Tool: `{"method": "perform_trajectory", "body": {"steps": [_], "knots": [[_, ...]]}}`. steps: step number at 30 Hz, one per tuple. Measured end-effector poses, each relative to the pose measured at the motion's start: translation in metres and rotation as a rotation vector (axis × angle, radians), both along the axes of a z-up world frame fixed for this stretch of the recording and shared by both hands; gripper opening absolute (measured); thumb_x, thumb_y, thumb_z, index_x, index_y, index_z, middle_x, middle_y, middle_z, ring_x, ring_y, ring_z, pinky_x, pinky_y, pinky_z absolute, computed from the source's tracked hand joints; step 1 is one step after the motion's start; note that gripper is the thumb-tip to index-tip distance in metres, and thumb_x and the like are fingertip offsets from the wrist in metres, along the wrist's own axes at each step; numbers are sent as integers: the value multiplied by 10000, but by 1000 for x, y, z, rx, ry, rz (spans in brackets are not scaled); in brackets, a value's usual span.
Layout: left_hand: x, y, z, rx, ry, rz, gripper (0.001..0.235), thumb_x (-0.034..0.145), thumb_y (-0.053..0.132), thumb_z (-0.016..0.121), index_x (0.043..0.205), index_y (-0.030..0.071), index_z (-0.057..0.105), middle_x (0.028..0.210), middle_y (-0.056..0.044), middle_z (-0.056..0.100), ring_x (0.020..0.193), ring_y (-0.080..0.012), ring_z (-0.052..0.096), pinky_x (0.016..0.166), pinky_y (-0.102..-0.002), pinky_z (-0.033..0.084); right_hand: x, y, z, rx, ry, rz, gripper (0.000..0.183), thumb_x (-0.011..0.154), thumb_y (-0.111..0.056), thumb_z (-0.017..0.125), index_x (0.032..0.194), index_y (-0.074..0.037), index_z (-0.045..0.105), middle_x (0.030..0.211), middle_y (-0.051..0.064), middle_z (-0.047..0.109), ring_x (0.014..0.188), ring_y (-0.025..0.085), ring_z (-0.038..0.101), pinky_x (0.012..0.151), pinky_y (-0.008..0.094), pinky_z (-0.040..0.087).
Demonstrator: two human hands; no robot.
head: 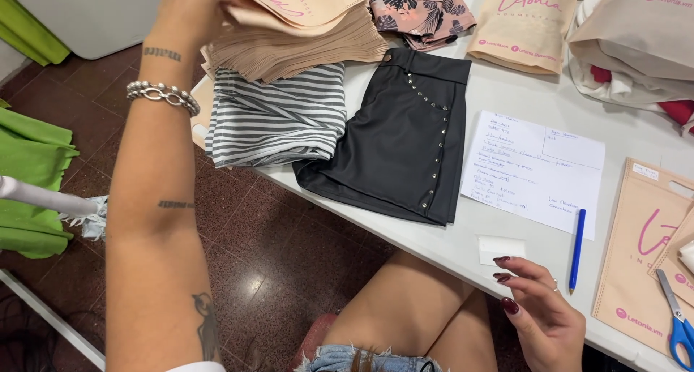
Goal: The person writes on small white labels using a blue pen, then places the labels on beige shopping bags. The person also handles folded clothing items and a black skirt on the table.
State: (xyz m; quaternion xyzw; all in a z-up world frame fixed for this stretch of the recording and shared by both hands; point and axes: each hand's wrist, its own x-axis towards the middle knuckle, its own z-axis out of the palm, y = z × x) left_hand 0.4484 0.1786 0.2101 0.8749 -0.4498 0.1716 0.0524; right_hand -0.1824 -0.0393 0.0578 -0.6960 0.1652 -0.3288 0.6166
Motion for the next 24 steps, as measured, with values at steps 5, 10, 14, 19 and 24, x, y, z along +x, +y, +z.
{"method": "perform_trajectory", "body": {"steps": [5,10,14,19,24], "knots": [[-33,-11,5,-185,255,-75,295,904,-54,684,1069,168,786,958,-50,722,889,-322,643,727,-506,526,-2,-1,-1,8,-14,-5,200,901,-28,630,1086,20,689,1288,231,637,1310,361,626,1041,421,564],[-72,-31,-6,-364,512,-152,235,926,-18,655,1027,173,747,977,-51,691,939,-323,630,783,-504,498,-4,-2,-4,9,-36,-14,207,901,-57,633,1093,6,681,1325,248,624,1336,364,610,1031,405,548],[-113,-52,-13,-512,712,-216,194,944,11,631,993,178,716,992,-51,667,980,-325,619,827,-503,475,-5,-4,-7,17,-67,0,225,905,-46,629,1119,5,677,1351,245,612,1355,371,592,1054,421,556],[-155,-90,-33,-696,957,-330,156,966,47,601,951,183,677,1011,-52,636,1030,-326,606,883,-501,446,-6,-2,-4,17,-68,-9,199,904,-73,641,1086,-10,692,1327,238,626,1321,366,615,1013,403,541],[-227,-134,-48,-861,1231,-443,147,988,84,571,909,188,638,1030,-53,606,1081,-327,593,938,-499,418,-8,-1,-1,63,-133,5,208,893,-42,651,1091,7,688,1322,250,610,1306,376,606,1043,442,545]]}}
